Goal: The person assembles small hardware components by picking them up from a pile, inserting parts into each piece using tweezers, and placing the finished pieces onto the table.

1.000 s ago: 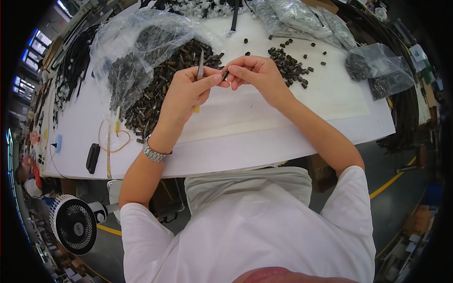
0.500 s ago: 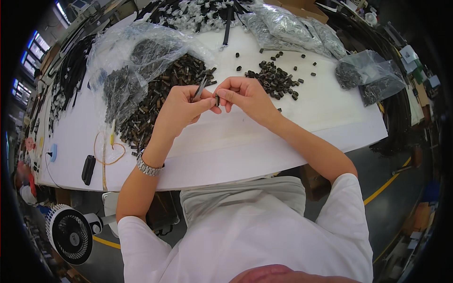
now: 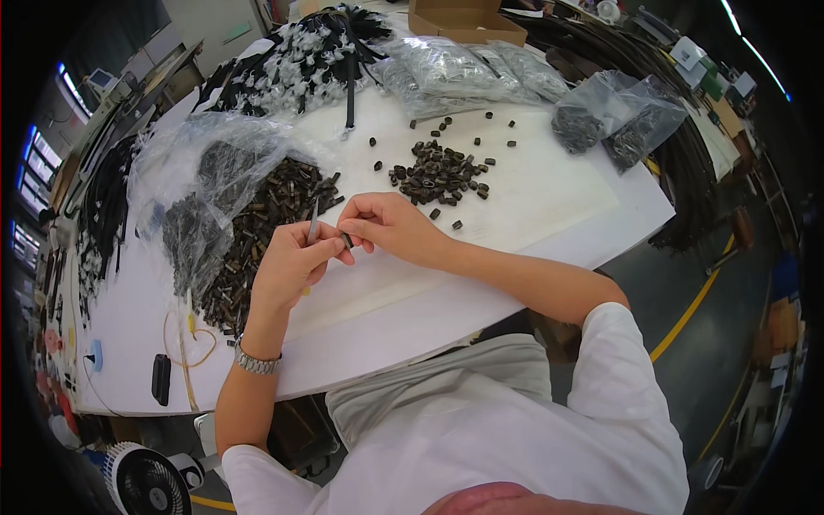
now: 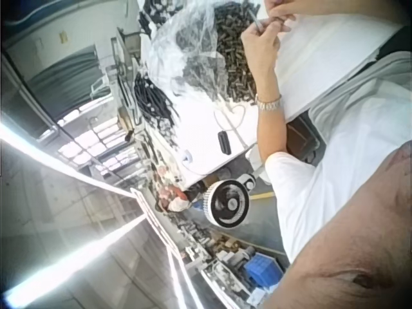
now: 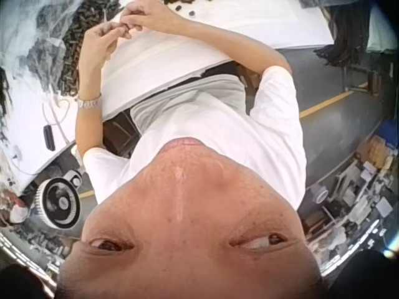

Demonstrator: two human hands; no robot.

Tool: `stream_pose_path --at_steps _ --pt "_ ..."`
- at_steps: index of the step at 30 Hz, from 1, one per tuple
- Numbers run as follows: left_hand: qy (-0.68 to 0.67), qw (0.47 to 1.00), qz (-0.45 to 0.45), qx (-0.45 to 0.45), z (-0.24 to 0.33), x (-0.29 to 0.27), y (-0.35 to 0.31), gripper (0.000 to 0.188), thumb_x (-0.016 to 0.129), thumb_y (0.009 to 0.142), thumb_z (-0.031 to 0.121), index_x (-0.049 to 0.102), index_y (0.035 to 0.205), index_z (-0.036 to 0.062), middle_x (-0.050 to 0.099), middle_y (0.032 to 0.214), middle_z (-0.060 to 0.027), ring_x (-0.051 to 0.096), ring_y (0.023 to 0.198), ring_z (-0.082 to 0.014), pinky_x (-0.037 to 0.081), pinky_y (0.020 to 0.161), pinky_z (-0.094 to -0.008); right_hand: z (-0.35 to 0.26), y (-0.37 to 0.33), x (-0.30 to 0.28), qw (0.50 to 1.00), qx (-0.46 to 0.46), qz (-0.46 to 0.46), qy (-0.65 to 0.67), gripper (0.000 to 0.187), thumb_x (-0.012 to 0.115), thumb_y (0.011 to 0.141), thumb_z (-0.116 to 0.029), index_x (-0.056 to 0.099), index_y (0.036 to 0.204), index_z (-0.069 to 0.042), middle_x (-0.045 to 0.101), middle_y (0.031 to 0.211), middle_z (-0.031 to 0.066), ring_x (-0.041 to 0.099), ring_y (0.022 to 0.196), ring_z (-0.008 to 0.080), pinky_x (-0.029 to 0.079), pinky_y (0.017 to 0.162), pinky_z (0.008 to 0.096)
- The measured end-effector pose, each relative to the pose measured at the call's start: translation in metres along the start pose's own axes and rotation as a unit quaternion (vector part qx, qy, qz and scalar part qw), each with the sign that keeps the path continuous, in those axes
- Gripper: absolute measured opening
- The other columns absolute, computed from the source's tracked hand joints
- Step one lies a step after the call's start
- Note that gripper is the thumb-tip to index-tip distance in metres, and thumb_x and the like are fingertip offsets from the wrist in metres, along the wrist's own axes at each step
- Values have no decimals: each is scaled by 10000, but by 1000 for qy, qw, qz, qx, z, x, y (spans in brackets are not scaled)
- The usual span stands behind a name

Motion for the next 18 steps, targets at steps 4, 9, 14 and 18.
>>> stream_pose_path --at_steps 4,9,14,18 --pt "-87 996 -10 -15 -6 -8 -4 100 707 974 88 694 972 -11 741 851 -92 377 452 5 226 402 -190 2 4 3 999 1 -9 49 135 641 1031 -121 686 987 -2 663 794 13 591 669 81 470 620 237" --pt "-79 997 11 -18 1 1 -6 115 735 965 95 705 980 -15 743 840 -93 389 449 1 233 402 -196 8 2 -3 994 48 -11 102 197 661 1065 -195 705 1057 -4 682 894 4 607 752 67 501 696 225" --pt "-79 997 9 -7 -3 1 -4 128 758 943 101 714 971 -16 746 826 -104 407 457 -3 232 406 -197 3 0 -4 997 32 -6 66 203 649 1076 -195 699 1063 1 689 929 11 593 744 62 506 703 231" --pt "-56 998 27 5 3 6 -6 112 745 913 85 717 949 -17 734 803 -88 419 482 -10 235 418 -205 2 0 -2 1000 -4 3 4 189 646 1075 -186 688 1056 -2 679 912 1 583 744 58 495 701 228"
Point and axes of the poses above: each hand's wrist, its own y-axis towards the middle knuckle, its own x-axis out of the palm, z = x × y, the point moved 3 cm from there along y, towards the middle knuckle
